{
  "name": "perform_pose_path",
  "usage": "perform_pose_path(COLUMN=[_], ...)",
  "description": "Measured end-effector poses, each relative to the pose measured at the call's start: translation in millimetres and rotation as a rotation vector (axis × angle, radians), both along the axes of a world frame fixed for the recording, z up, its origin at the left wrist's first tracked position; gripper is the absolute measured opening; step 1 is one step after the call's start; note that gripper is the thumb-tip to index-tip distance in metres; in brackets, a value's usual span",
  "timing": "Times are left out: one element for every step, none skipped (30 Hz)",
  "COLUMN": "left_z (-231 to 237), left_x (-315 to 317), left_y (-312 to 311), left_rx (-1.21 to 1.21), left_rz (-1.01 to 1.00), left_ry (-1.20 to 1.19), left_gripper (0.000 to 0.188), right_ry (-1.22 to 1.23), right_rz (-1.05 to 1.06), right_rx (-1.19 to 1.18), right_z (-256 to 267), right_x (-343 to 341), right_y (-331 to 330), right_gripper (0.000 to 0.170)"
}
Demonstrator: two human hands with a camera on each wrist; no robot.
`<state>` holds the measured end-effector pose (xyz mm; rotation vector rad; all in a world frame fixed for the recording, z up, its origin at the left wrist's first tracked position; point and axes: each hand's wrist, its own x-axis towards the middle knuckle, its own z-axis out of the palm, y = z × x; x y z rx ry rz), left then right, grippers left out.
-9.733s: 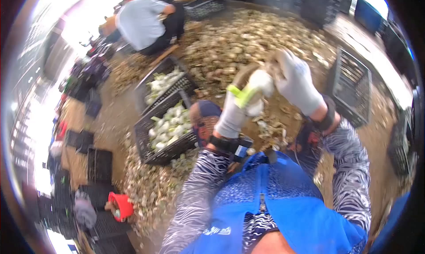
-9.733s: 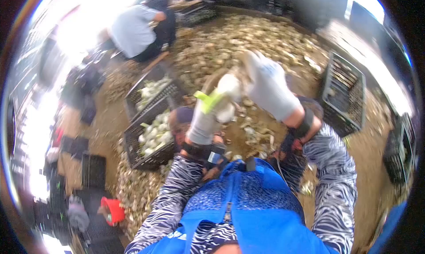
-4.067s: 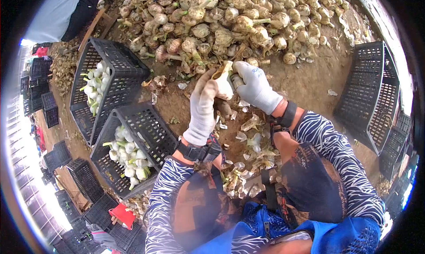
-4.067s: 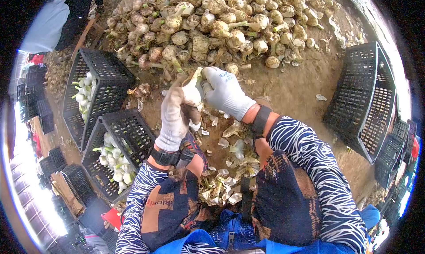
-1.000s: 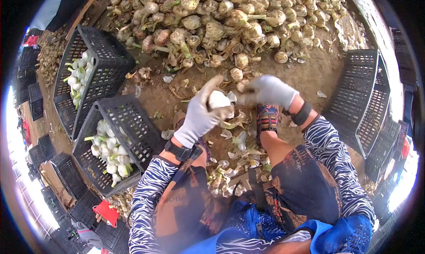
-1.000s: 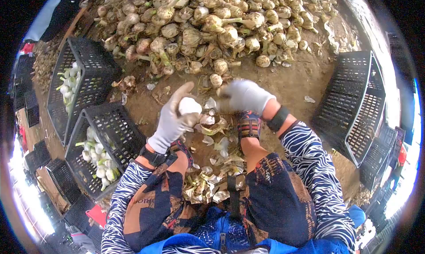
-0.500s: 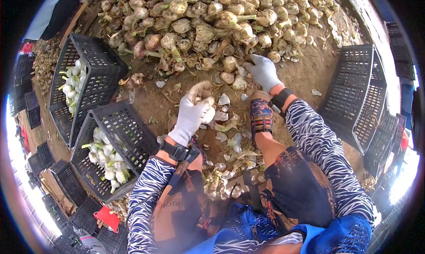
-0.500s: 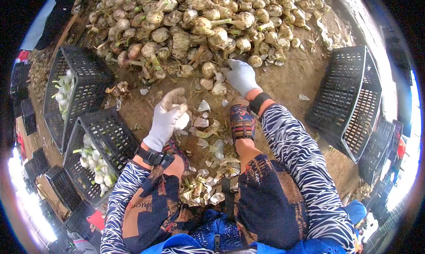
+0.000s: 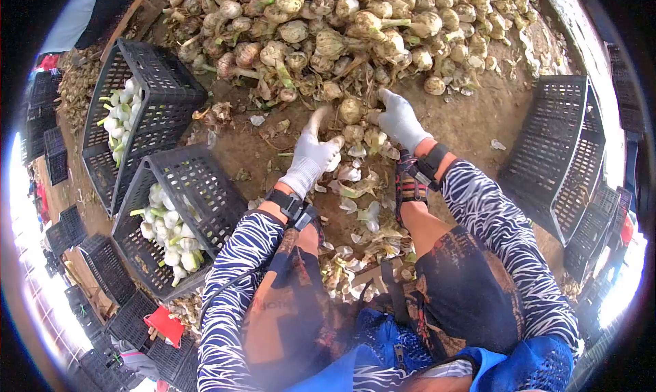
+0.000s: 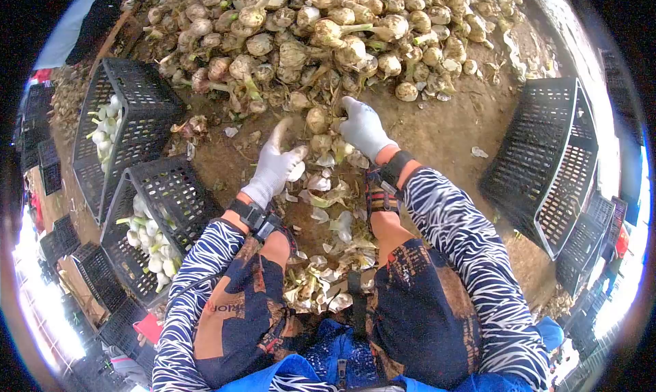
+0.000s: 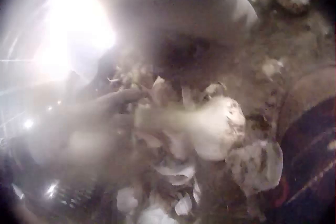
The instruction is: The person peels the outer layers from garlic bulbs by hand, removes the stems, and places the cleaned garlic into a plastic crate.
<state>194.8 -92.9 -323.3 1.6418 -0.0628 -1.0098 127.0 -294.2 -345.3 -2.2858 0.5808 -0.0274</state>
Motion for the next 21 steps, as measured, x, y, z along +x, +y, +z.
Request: perform_pose_path(left_z=[0,-2,-6,-7,-1,12,24,32,39,45,51,56,58,60,63,67,70,72,73,72,70], left_x=[0,2,6,9,8,5,3,3,1,-1,-3,-5,-5,-5,-6,-8,-9,-10,-10,-9,-9], left_y=[1,3,6,7,4,-1,-5,-7,-9,-11,-14,-18,-18,-17,-17,-16,-15,-13,-12,-10,-9], left_rx=[-0.048,-0.046,-0.119,-0.193,-0.193,-0.231,-0.268,-0.306,-0.304,-0.282,-0.259,-0.25,-0.248,-0.184,-0.12,-0.109,-0.11,-0.147,-0.185,-0.186,-0.196], left_rz=[0.058,0.057,-0.03,-0.117,-0.119,-0.097,-0.075,-0.022,-0.023,0.011,0.045,0.076,0.074,0.066,0.059,0.091,0.089,0.1,0.111,0.112,0.09], left_ry=[0.041,0.042,-0.117,-0.276,-0.277,-0.2,-0.124,-0.098,-0.102,-0.187,-0.271,-0.304,-0.304,-0.391,-0.478,-0.427,-0.427,-0.399,-0.371,-0.37,-0.358], left_gripper=[0.071,0.071,0.073,0.075,0.075,0.075,0.075,0.071,0.071,0.069,0.068,0.069,0.069,0.07,0.072,0.073,0.073,0.072,0.072,0.072,0.069], right_ry=[0.001,0.067,0.131,0.153,0.152,0.064,-0.026,-0.04,-0.044,-0.029,-0.014,-0.111,-0.112,-0.126,-0.141,-0.117,-0.118,-0.1,-0.081,-0.08,-0.065], right_rz=[0.0,0.007,0.014,-0.011,-0.012,-0.024,-0.036,-0.118,-0.116,-0.154,-0.192,-0.221,-0.222,-0.189,-0.156,-0.18,-0.182,-0.173,-0.164,-0.164,-0.15], right_rx=[0.003,0.302,0.599,0.765,0.765,0.872,0.978,1.109,1.111,1.117,1.123,1.13,1.132,1.133,1.134,1.154,1.154,1.218,1.281,1.28,1.337], right_z=[6,31,49,57,68,79,85,87,90,94,97,93,94,96,99,101,102,103,104,105,106], right_x=[-1,4,7,8,11,13,14,15,14,12,13,16,16,17,17,17,16,15,15,14,13], right_y=[-2,-4,-6,-6,-5,-3,-1,2,6,11,16,24,27,30,31,32,31,29,27,25,23], right_gripper=[0.039,0.035,0.031,0.025,0.025,0.024,0.022,0.027,0.027,0.03,0.033,0.034,0.034,0.034,0.034,0.029,0.029,0.027,0.025,0.025,0.023])
